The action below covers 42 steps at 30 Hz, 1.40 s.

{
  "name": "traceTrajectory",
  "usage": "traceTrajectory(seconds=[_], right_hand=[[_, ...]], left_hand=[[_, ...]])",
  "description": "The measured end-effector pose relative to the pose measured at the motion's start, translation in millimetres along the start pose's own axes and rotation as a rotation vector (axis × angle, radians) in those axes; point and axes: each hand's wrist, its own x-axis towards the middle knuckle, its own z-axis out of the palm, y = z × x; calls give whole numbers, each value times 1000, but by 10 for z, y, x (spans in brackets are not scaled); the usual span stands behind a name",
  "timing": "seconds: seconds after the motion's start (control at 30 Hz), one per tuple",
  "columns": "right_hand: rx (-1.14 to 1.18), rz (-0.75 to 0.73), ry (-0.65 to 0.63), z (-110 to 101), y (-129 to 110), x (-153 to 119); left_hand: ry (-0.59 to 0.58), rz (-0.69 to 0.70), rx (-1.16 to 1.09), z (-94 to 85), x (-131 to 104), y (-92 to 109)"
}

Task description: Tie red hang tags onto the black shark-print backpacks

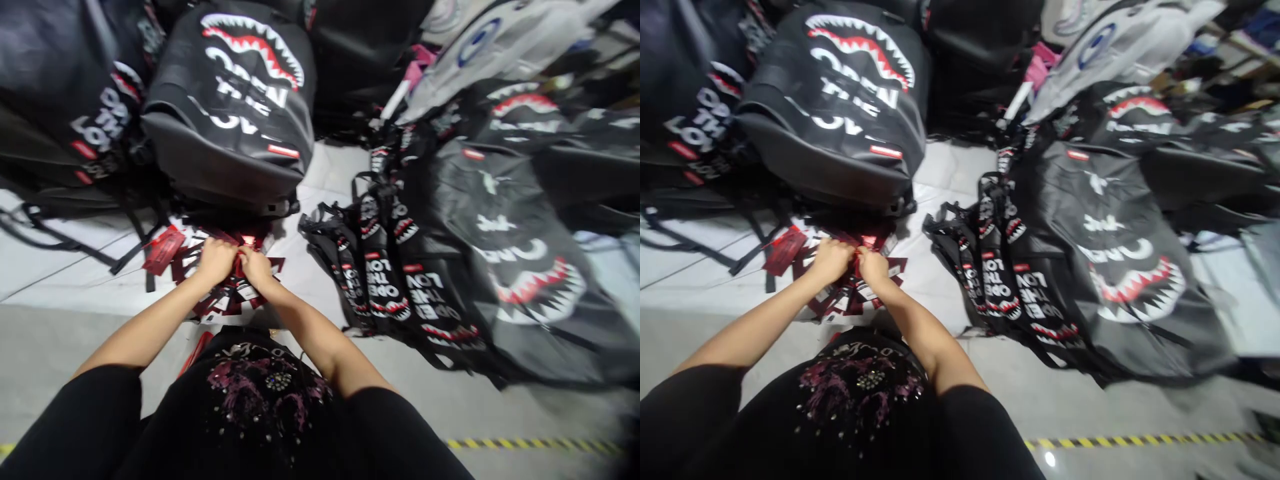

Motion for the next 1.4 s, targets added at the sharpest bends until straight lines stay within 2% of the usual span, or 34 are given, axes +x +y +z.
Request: traceTrajectory(seconds=[0.07, 0.17, 0.23, 0.3, 0.37, 0.4, 0.47, 0.53, 0.63, 0.7, 0.77, 0.9, 1.03, 1.1, 1.17, 1.27, 1.4], right_hand=[[-20, -22, -11, -13, 6, 15], [-9, 26, 22, -41, 64, 70], [30, -20, 20, -74, 88, 79], [107, -145, 6, -117, 94, 22], [219, -239, 21, -173, 142, -134], [279, -241, 45, -209, 207, -258], [369, -150, 135, -304, 449, -604], [352, 36, 282, -434, 811, -1059], [80, 339, 532, -656, 1381, -1796], [-159, 519, 563, -776, 1657, -2181], [-340, 637, 494, -858, 1820, -2401], [-469, 699, 340, -958, 1934, -2477], [-399, 701, 331, -971, 2038, -2611], [-317, 649, 429, -904, 2118, -2764], [-193, 601, 596, -804, 2201, -2899], [65, 605, 797, -668, 2305, -2957], [264, 539, 854, -631, 2399, -2844]], left_hand=[[7, 19, 43, -75, -94, -50], [12, -23, 152, -110, -183, -280], [82, -12, 153, -131, -223, -389], [193, 58, 102, -190, -272, -355], [299, 126, 40, -283, -320, -166], [334, 155, -1, -332, -337, -29], [369, 224, -120, -412, -351, 284], [357, 350, -259, -449, -336, 610], [286, 535, -366, -419, -267, 1108], [195, 614, -382, -370, -197, 1460], [79, 656, -398, -313, -115, 1817], [-87, 640, -426, -177, 64, 2418], [-125, 587, -427, -27, 209, 2748], [-135, 592, -435, 36, 250, 2847], [-129, 619, -456, 86, 274, 2944], [-127, 666, -479, 126, 307, 3108], [-156, 654, -494, 94, 367, 3241]])
